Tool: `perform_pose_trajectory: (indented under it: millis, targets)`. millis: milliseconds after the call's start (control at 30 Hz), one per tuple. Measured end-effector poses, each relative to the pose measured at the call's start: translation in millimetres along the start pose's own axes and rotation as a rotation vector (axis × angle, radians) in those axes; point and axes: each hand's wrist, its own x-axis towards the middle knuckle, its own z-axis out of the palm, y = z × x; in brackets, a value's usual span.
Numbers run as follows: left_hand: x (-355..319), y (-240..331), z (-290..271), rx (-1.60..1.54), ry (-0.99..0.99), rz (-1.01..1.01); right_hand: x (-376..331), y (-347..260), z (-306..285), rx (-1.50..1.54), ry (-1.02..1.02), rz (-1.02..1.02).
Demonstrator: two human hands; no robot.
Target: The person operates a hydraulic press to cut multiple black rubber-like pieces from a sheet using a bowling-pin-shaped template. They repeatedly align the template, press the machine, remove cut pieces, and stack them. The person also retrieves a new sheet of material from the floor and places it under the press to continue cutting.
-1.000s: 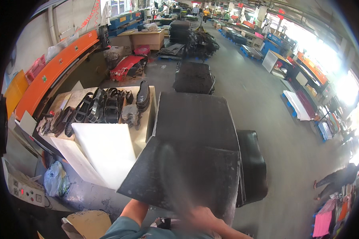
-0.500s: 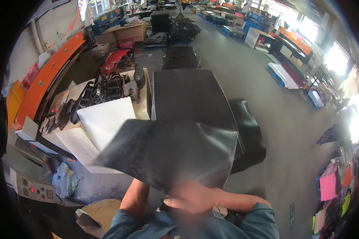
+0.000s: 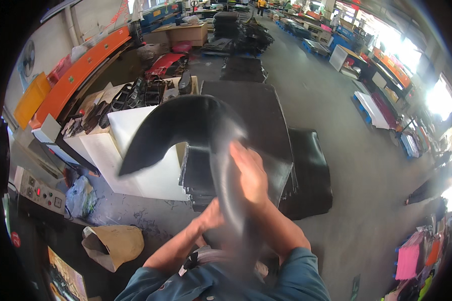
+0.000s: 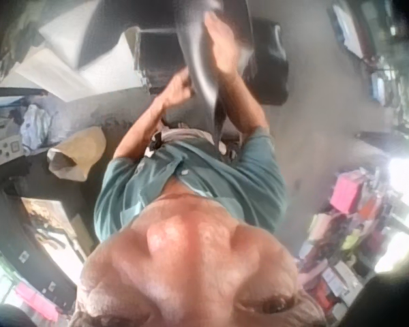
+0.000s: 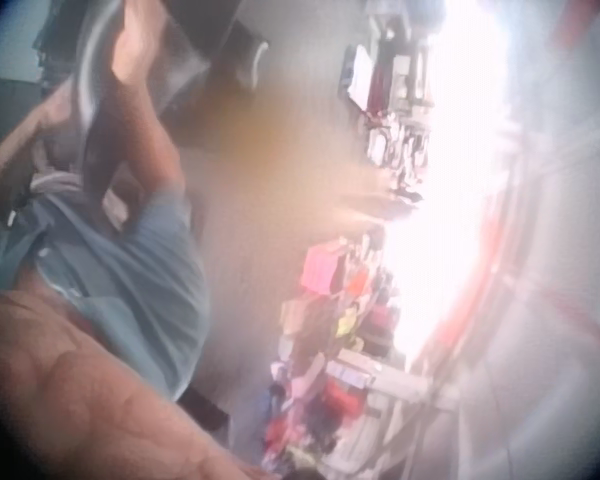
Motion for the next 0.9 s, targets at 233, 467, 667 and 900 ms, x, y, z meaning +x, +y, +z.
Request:
perform_pose_trajectory:
  millis: [233, 467, 667, 900]
  targets:
    - [-85.6, 25.0, 103.1, -0.538, 0.127, -0.393, 21.6, 37.5, 69.5, -0.359, 0.068, -0.397]
    - [-140.3, 48.9, 92.5, -0.269, 0.311, -0.496, 13.6, 27.6, 162.6, 0.046, -0.017, -0.113]
    - [-214.3, 75.1, 67.4, 0.019, 0.474, -0.522, -7.8, 23.7, 231.7, 0.381, -0.068, 0.135]
    - [-402.2, 56.7, -4.0, 0.412, 1.231, -0.225, -74.8, 41.5, 323.4, 0.549, -0.225, 0.002]
